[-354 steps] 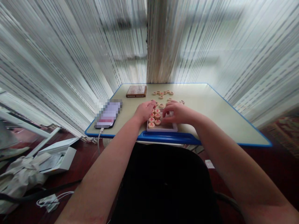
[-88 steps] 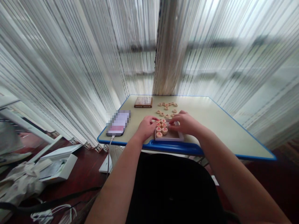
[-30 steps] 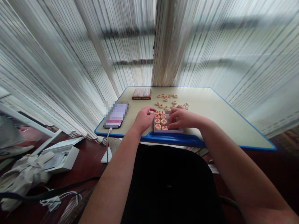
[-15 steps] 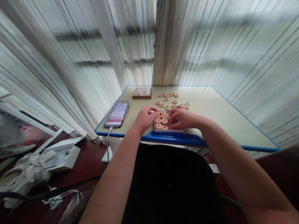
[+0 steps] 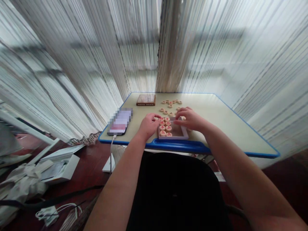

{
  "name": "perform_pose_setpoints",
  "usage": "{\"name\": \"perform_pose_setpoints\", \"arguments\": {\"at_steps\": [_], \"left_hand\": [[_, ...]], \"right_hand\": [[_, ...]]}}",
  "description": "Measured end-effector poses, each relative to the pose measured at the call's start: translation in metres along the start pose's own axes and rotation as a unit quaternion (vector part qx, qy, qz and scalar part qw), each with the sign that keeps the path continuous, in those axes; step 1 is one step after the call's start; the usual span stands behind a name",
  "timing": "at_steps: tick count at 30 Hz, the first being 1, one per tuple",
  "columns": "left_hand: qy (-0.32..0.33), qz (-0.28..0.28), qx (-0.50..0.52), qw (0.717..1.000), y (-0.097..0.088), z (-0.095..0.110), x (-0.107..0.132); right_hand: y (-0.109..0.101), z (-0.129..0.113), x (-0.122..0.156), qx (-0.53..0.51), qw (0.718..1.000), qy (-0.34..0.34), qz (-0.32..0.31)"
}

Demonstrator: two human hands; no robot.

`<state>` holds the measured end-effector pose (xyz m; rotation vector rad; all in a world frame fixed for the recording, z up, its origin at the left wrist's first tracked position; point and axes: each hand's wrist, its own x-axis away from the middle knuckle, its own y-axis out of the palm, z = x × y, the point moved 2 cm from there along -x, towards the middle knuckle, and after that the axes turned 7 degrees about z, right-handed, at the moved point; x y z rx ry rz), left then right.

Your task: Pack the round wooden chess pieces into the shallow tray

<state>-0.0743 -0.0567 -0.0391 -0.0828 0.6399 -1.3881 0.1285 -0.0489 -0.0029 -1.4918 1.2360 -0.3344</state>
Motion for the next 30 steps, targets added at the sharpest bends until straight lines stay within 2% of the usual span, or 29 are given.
{"name": "perform_pose_setpoints", "arguments": {"at_steps": [2, 6, 11, 17, 23, 26, 30], "left_hand": [[-0.004, 0.006, 0.003, 1.0, -0.001, 0.0, 0.0], [-0.034, 0.004, 0.02, 0.999, -0.001, -0.002, 0.0], [-0.066, -0.013, 0.031, 0.997, 0.001, -0.012, -0.003], [-0.057, -0.011, 0.033, 0.998, 0.003, -0.015, -0.007], [-0.07, -0.011, 0.087, 0.994, 0.006, -0.013, -0.005], [-0.047, 0.024, 0.097, 0.994, 0.005, -0.01, -0.004], [-0.04, 0.066, 0.097, 0.992, 0.001, -0.004, -0.002]], "right_hand": [[0.004, 0.009, -0.002, 0.002, 0.999, 0.027, 0.039], [0.013, 0.019, -0.005, -0.005, 0.996, 0.075, 0.044], [0.022, 0.014, -0.007, 0.023, 0.994, 0.074, 0.071], [0.026, 0.01, -0.014, 0.04, 0.991, 0.105, 0.078], [0.015, 0.015, -0.051, 0.076, 0.988, 0.128, -0.033], [0.013, 0.027, -0.075, 0.118, 0.983, 0.142, -0.007], [0.026, 0.049, -0.094, 0.144, 0.981, 0.131, 0.004]]}}
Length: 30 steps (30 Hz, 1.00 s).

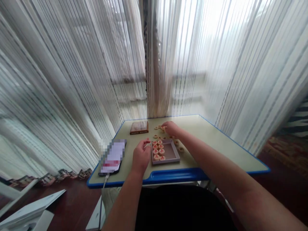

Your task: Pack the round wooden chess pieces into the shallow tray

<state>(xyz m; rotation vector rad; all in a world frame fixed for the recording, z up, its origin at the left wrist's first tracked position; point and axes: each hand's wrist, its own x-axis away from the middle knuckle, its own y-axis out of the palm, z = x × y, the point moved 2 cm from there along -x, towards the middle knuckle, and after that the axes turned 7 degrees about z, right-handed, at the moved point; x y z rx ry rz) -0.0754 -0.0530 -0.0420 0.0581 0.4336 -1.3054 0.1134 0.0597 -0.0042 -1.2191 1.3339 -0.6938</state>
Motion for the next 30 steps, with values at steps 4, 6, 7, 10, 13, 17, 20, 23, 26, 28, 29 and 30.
{"name": "perform_pose_setpoints", "arguments": {"at_steps": [4, 6, 7, 10, 13, 17, 20, 23, 26, 28, 29, 30], "left_hand": [[0.018, 0.017, -0.027, 0.999, -0.002, 0.003, 0.002], [0.017, 0.01, -0.045, 0.999, -0.002, 0.002, 0.002], [0.01, 0.005, -0.054, 0.998, -0.001, 0.0, 0.001], [-0.026, -0.003, -0.061, 0.998, 0.0, -0.005, 0.001], [-0.032, 0.0, -0.037, 0.999, -0.001, -0.008, 0.002], [-0.026, -0.01, -0.024, 0.999, -0.002, -0.011, 0.004], [-0.024, -0.022, -0.031, 0.999, -0.002, -0.012, 0.004], [-0.02, -0.024, -0.034, 0.999, -0.001, -0.013, 0.004], [-0.018, -0.027, -0.041, 0.999, -0.001, -0.012, 0.003], [-0.015, -0.03, -0.049, 0.998, -0.002, -0.011, 0.004], [-0.013, -0.029, -0.052, 0.998, -0.002, -0.01, 0.004], [-0.012, -0.028, -0.054, 0.998, -0.002, -0.01, 0.004]], "right_hand": [[0.016, 0.013, -0.003, 0.002, 1.0, -0.027, -0.005], [0.018, 0.018, 0.0, 0.008, 1.0, -0.026, 0.0], [0.017, 0.019, 0.001, 0.023, 0.999, -0.033, 0.008], [0.015, 0.018, 0.002, 0.06, 0.997, -0.05, 0.017], [0.014, 0.015, 0.002, 0.068, 0.996, -0.049, 0.019], [0.018, 0.014, 0.002, 0.037, 0.997, -0.073, -0.011], [0.019, 0.017, 0.002, 0.043, 0.997, -0.059, -0.027], [0.017, 0.019, 0.001, 0.051, 0.997, -0.048, -0.036], [0.015, 0.019, 0.001, 0.05, 0.997, -0.053, -0.038], [0.015, 0.018, 0.001, 0.048, 0.997, -0.052, -0.038], [0.015, 0.017, 0.002, 0.048, 0.997, -0.05, -0.039], [0.014, 0.017, 0.002, 0.048, 0.997, -0.048, -0.04]]}}
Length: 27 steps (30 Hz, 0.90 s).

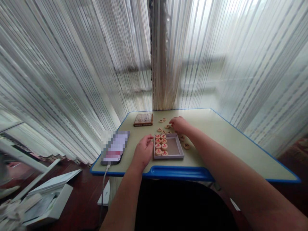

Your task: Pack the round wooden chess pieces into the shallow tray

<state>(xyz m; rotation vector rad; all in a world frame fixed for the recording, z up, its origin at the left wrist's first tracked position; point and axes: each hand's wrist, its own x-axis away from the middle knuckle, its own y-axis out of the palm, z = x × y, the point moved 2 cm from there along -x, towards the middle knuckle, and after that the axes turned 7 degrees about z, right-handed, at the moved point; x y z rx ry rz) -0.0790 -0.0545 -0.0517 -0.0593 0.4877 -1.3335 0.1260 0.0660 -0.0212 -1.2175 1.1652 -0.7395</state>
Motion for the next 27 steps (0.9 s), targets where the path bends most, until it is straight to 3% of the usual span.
{"name": "perform_pose_setpoints", "arguments": {"at_steps": [13, 19, 23, 27], "left_hand": [[-0.001, -0.005, -0.005, 1.0, 0.002, 0.002, -0.001], [0.002, -0.008, -0.017, 1.0, 0.0, 0.008, 0.0], [0.0, -0.006, -0.019, 1.0, 0.0, 0.009, -0.001], [-0.013, -0.01, -0.024, 1.0, -0.001, 0.009, -0.001]], "right_hand": [[-0.024, -0.011, 0.014, -0.028, 0.998, -0.011, -0.063], [-0.027, -0.012, 0.019, -0.07, 0.996, 0.023, -0.041], [-0.036, -0.019, 0.022, -0.139, 0.989, 0.058, -0.006], [-0.042, -0.029, 0.025, -0.262, 0.965, 0.017, -0.021]]}}
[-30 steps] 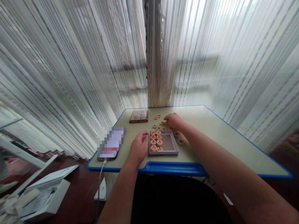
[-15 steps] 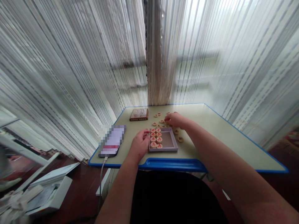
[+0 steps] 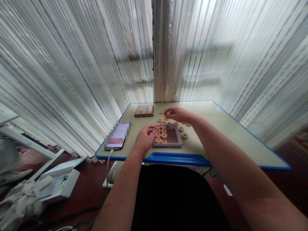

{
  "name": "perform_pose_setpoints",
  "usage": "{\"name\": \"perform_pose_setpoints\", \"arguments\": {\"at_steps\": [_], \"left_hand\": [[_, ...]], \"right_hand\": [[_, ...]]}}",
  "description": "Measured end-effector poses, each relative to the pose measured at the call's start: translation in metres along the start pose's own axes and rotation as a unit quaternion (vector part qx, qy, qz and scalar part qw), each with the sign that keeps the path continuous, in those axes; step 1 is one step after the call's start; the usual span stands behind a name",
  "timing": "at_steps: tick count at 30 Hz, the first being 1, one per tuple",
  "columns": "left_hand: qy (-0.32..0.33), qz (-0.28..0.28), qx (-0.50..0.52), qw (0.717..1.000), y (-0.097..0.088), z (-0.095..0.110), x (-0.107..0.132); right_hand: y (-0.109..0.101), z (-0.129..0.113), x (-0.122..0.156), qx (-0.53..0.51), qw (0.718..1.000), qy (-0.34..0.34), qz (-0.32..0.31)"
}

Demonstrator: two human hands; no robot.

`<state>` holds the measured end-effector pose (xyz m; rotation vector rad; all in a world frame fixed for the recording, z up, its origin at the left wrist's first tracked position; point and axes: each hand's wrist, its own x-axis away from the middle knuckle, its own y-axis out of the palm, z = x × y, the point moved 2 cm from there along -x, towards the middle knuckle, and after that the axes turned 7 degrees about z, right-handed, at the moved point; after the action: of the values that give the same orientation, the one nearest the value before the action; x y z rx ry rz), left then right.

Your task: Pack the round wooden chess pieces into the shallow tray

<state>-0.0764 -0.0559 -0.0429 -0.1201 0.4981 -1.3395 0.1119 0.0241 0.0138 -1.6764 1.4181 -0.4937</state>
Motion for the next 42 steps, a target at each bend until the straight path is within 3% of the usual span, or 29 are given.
{"name": "perform_pose_setpoints", "arguments": {"at_steps": [3, 8, 14, 17, 21, 26, 31, 42], "left_hand": [[-0.015, 0.007, -0.012, 1.0, -0.001, 0.001, 0.001], [-0.013, 0.008, -0.01, 1.0, -0.002, 0.003, 0.002], [-0.034, 0.029, -0.042, 0.998, -0.004, 0.004, -0.002], [-0.041, 0.035, -0.059, 0.997, -0.004, 0.002, -0.005], [-0.036, 0.036, -0.046, 0.998, -0.003, 0.0, -0.006], [-0.028, 0.037, -0.044, 0.998, -0.002, 0.001, -0.006], [-0.026, 0.036, -0.036, 0.998, -0.003, 0.001, -0.004], [-0.015, 0.035, -0.021, 0.999, -0.003, -0.001, -0.005]], "right_hand": [[0.004, 0.003, -0.001, -0.059, 0.998, 0.024, -0.014], [0.004, 0.01, -0.003, -0.113, 0.991, 0.066, 0.031], [-0.005, -0.018, 0.005, -0.278, 0.96, 0.033, 0.024], [-0.003, -0.027, 0.02, -0.3, 0.954, 0.007, 0.01], [0.008, -0.026, 0.058, -0.262, 0.963, -0.068, 0.005], [0.018, -0.023, 0.098, -0.086, 0.974, -0.181, 0.11], [0.029, -0.022, 0.099, -0.003, 0.96, -0.24, 0.14], [0.032, -0.022, 0.101, 0.046, 0.959, -0.241, 0.142]]}}
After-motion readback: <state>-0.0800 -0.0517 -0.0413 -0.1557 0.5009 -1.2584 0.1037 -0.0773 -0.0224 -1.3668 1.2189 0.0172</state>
